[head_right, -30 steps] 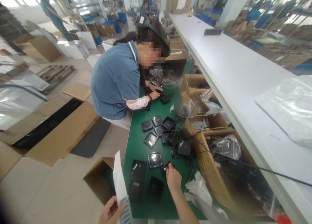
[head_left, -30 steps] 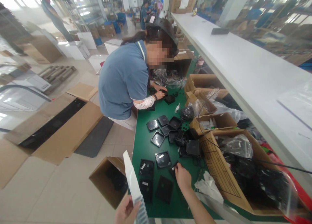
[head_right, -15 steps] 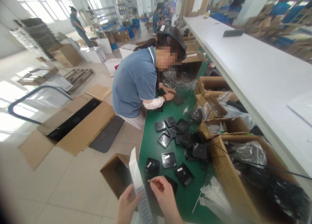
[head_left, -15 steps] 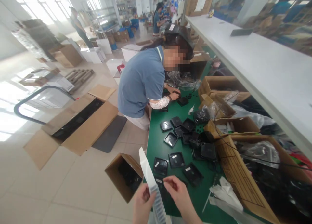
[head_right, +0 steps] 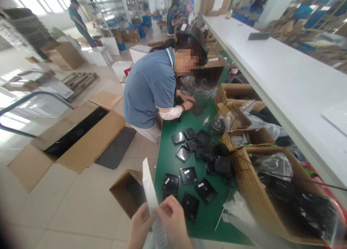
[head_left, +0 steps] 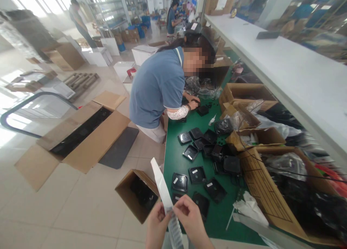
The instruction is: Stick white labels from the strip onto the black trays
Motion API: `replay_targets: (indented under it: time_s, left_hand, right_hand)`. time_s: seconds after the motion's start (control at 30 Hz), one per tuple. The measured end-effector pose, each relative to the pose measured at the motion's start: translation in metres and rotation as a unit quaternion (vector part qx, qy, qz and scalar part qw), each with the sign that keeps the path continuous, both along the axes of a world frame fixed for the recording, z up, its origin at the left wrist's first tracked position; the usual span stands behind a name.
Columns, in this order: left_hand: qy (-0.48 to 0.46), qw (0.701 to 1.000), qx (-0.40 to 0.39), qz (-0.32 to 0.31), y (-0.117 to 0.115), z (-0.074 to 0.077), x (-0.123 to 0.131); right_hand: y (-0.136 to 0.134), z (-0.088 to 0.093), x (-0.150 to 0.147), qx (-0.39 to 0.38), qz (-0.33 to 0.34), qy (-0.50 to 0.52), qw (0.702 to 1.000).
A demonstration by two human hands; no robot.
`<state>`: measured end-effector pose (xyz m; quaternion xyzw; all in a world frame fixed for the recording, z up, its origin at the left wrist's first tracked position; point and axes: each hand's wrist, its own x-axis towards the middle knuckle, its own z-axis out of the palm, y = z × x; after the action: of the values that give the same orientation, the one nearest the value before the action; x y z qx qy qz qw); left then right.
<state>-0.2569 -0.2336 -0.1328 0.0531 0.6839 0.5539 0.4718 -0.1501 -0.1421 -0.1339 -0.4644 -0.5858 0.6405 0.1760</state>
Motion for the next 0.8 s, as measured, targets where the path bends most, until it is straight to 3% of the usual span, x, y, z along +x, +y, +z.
replay_targets:
  time_s: [0.13, 0.2, 0.3, 0.37, 0.6, 0.7, 0.8]
  left_hand:
    - [0.011, 1.0, -0.023, -0.007, -0.009, -0.006, -0.015]
    - [0.012, 0.999, -0.026, -0.015, -0.015, -0.01, -0.023]
    - [0.0, 1.0, -0.031, -0.002, -0.019, -0.014, -0.032]
    - [-0.013, 0.999, -0.039, 0.012, -0.019, -0.015, -0.035]
    - [-0.016, 0.998, -0.052, -0.011, -0.007, 0.0, -0.038]
    - [-0.001, 0.998, -0.048, -0.039, -0.005, 0.004, -0.039]
    - [0.011, 0.998, -0.041, -0.055, -0.008, -0.001, -0.039]
  right_hand:
    - [0.027, -0.04, 0.045, -0.082, -0.162, -0.052, 0.982]
    - [0.037, -0.069, 0.076, -0.067, -0.184, -0.122, 0.973]
    - [0.034, -0.102, 0.11, -0.014, -0.121, -0.222, 0.967]
    - [0.024, -0.113, 0.118, 0.004, -0.092, -0.252, 0.963]
    - [0.0, -0.125, 0.094, 0.037, 0.022, -0.301, 0.953]
    - [0.004, -0.128, 0.086, 0.064, 0.061, -0.369, 0.925]
    - [0.009, -0.13, 0.084, 0.09, 0.092, -0.447, 0.885]
